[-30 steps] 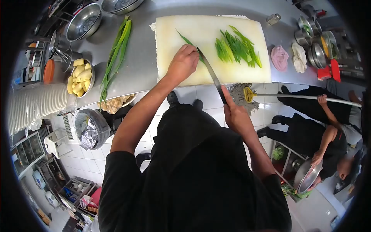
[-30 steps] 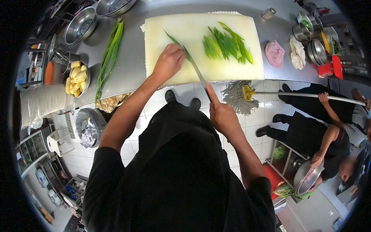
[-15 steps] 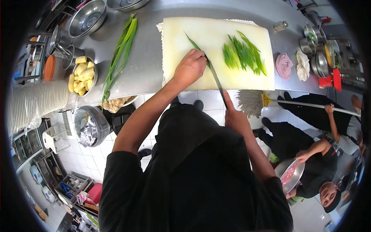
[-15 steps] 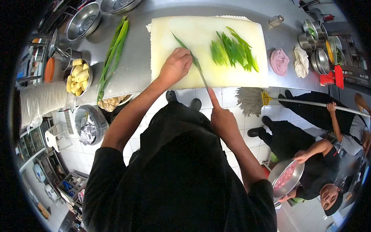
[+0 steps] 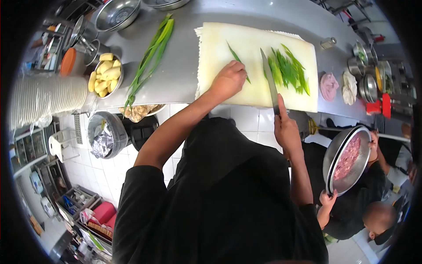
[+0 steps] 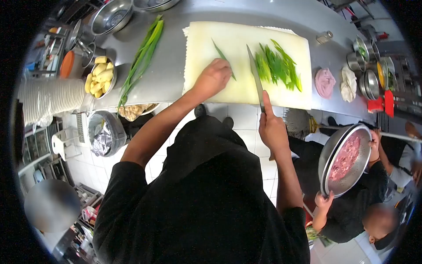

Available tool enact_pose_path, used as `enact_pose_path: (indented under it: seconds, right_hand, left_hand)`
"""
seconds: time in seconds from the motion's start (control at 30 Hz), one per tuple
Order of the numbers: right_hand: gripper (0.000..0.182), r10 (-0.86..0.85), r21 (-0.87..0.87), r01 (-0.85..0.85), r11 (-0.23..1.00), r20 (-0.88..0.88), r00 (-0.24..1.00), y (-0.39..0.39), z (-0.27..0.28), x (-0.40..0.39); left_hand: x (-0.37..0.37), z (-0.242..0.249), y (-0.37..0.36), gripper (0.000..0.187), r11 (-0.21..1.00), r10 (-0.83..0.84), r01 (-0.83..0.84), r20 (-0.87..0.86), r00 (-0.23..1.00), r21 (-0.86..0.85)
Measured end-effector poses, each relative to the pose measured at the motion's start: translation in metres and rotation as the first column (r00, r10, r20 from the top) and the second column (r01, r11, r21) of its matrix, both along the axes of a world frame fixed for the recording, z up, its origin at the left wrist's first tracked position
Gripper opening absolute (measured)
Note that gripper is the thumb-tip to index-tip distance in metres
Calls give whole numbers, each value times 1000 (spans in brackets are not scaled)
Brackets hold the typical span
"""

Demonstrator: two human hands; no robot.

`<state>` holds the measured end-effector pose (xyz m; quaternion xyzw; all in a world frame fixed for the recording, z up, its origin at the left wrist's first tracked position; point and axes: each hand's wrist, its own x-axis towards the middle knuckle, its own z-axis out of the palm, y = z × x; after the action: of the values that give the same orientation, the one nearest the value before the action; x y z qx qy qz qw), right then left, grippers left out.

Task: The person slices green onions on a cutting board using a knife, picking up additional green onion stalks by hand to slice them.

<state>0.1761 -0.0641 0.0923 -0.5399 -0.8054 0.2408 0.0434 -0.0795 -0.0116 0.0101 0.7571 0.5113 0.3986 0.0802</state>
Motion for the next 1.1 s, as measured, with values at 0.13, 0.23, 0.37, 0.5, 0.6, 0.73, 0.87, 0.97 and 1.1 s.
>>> enact_pose_path:
  seconds: [0.13,0.23,0.37,0.5,0.6,0.73,0.87,0.97,1.1]
  right_hand:
    - [71,51,-95,-56,994,-59,997,-11,10,-10]
    - [71,36,-144,-46,989,-67,997,-20,10,-18]
    - [73,-10,-203,12,979,11,1000,-18,12,-26]
    - [57,140,-22,-139,990,27,990,23,-12,-24]
    - [33,433,374,-466,801,174,884,165,8,-38]
    - [11,317,664,-737,126,677,665,333,37,-107]
    - [20,156,669,-723,-171,743,651,355,16,-150]
    - [22,95,426,-904,35,899,427,405,-23,-188]
    - [21,-33,52,-999,0,998,52,486,-65,-212]
  left_hand:
    - [-2,8,-14,6,999,51,-52,85,995,8]
    - [-10,14,-19,4,993,114,-118,134,984,23]
    - [-19,6,-2,4,991,129,-133,99,987,31]
    - [-16,-13,4,11,976,219,-219,58,974,-11]
    - [-18,-28,9,12,953,223,-245,136,965,179]
    - [-31,-27,-5,13,931,332,-348,139,933,108]
    - [-42,-12,-28,14,903,417,-426,126,900,55]
    - [-58,-12,-48,13,876,472,-481,127,872,45]
    - [-78,-12,-71,13,854,521,-520,77,850,-34]
